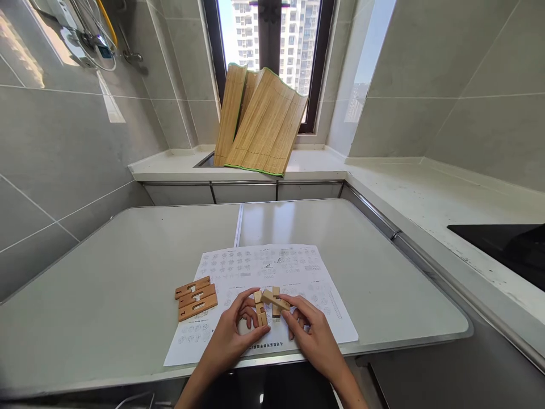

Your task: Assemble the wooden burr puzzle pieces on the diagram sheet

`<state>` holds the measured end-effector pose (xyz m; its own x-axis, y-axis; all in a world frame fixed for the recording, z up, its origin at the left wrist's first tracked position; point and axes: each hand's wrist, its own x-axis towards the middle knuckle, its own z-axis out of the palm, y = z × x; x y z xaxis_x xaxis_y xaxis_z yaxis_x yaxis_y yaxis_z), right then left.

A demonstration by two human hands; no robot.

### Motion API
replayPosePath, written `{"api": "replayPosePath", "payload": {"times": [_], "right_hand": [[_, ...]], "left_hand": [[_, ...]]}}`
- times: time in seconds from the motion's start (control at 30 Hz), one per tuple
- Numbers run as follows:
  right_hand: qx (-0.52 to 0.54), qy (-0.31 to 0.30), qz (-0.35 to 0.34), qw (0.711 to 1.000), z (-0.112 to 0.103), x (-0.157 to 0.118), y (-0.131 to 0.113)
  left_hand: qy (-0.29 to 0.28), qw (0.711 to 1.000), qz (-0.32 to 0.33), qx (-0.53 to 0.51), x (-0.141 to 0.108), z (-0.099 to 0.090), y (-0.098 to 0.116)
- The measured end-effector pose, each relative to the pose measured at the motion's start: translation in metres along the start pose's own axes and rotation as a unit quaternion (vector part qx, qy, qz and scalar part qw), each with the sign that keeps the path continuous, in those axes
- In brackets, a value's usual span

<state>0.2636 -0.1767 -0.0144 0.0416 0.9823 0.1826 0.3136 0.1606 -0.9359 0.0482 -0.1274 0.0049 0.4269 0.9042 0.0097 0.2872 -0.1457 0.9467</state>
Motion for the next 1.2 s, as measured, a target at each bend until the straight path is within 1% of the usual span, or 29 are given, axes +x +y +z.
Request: {"api": "replayPosePath", "payload": {"times": [0.1,0.3,0.43,0.67,0.93,1.2], "right_hand": [[0.026,-0.031,0.004,0.999,0.004,0.000,-0.001],[0.030,-0.009,0.028,0.999,0.007,-0.003,0.004],[0.027,-0.012,0.028,0.999,0.007,-0.005,0.006],[0.007,-0.028,0.023,0.999,0.007,-0.005,0.004],[-0.006,-0.017,0.011,1.000,0.008,-0.004,-0.002],[-0.001,-0.017,0.013,1.000,0.008,-0.003,0.000]], "left_hand": [[0.004,1.000,0.005,0.006,-0.001,0.000,0.001],[0.003,1.000,0.010,0.024,-0.002,0.001,0.002],[-0.008,0.999,0.010,0.034,-0.003,0.002,0.003],[-0.020,0.998,0.008,0.064,-0.004,0.001,0.012],[-0.045,0.997,-0.004,0.059,-0.005,-0.002,0.009],[-0.063,0.995,-0.002,0.071,-0.005,-0.004,0.009]]}}
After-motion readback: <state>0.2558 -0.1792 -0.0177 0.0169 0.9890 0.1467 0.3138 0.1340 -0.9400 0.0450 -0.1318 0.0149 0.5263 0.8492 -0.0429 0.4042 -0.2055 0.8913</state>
